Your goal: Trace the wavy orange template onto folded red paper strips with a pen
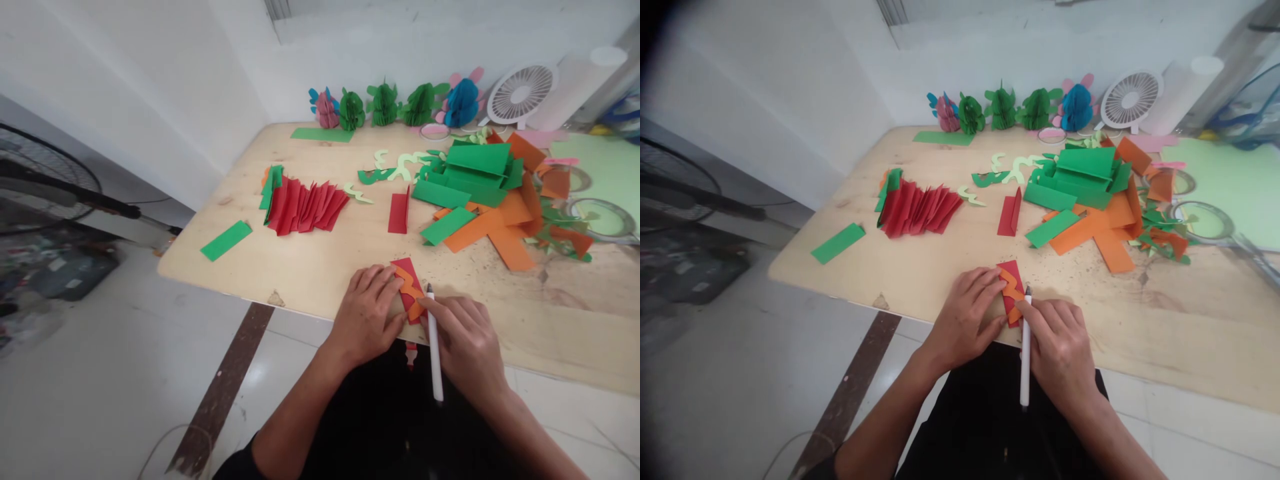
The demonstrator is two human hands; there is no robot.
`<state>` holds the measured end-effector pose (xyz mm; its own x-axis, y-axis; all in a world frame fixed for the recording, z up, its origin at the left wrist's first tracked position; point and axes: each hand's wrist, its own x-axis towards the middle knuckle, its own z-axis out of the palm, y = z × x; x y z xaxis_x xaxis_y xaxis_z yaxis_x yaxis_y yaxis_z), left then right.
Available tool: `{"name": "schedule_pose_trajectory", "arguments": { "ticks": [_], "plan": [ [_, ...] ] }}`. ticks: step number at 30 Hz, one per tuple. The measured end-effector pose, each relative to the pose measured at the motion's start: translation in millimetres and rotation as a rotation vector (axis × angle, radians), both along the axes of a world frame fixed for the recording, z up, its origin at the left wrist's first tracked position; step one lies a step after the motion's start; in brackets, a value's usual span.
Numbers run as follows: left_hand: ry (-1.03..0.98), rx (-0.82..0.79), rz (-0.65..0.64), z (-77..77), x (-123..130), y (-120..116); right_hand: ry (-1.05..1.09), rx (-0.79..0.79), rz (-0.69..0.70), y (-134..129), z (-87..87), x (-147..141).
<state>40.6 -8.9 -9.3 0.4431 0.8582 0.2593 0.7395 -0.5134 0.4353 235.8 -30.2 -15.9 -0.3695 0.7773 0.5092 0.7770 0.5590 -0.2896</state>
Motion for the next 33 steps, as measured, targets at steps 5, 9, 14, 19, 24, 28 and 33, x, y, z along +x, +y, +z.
{"name": "schedule_pose_trajectory", "arguments": {
  "ticks": [5,9,14,19,24,28,33],
  "plan": [
    [-0.003,-0.003,0.000,0.0,-0.1,0.2,-0.004,0.016,-0.009,-0.2,1.7,-1.1],
    [0.000,-0.011,-0.009,-0.4,-0.5,0.6,0.001,0.001,0.004,0.2,1.7,0.1],
    [0.006,-0.027,-0.002,-0.4,-0.3,1.1,-0.002,-0.008,0.007,0.5,1.9,1.3],
    [0.023,-0.029,0.004,-1.2,-0.1,1.6,-0.012,-0.009,-0.001,0.3,2.6,0.5],
    [0.032,-0.016,0.004,-1.9,0.4,2.2,0.005,-0.009,-0.011,0.1,2.3,0.3],
    [0.033,-0.006,0.004,-0.8,0.2,3.1,0.028,0.000,-0.027,0.7,2.9,0.0],
    [0.036,-0.001,-0.010,0.6,-1.5,4.2,0.004,-0.009,-0.029,1.1,4.0,-0.6]
  ]
}}
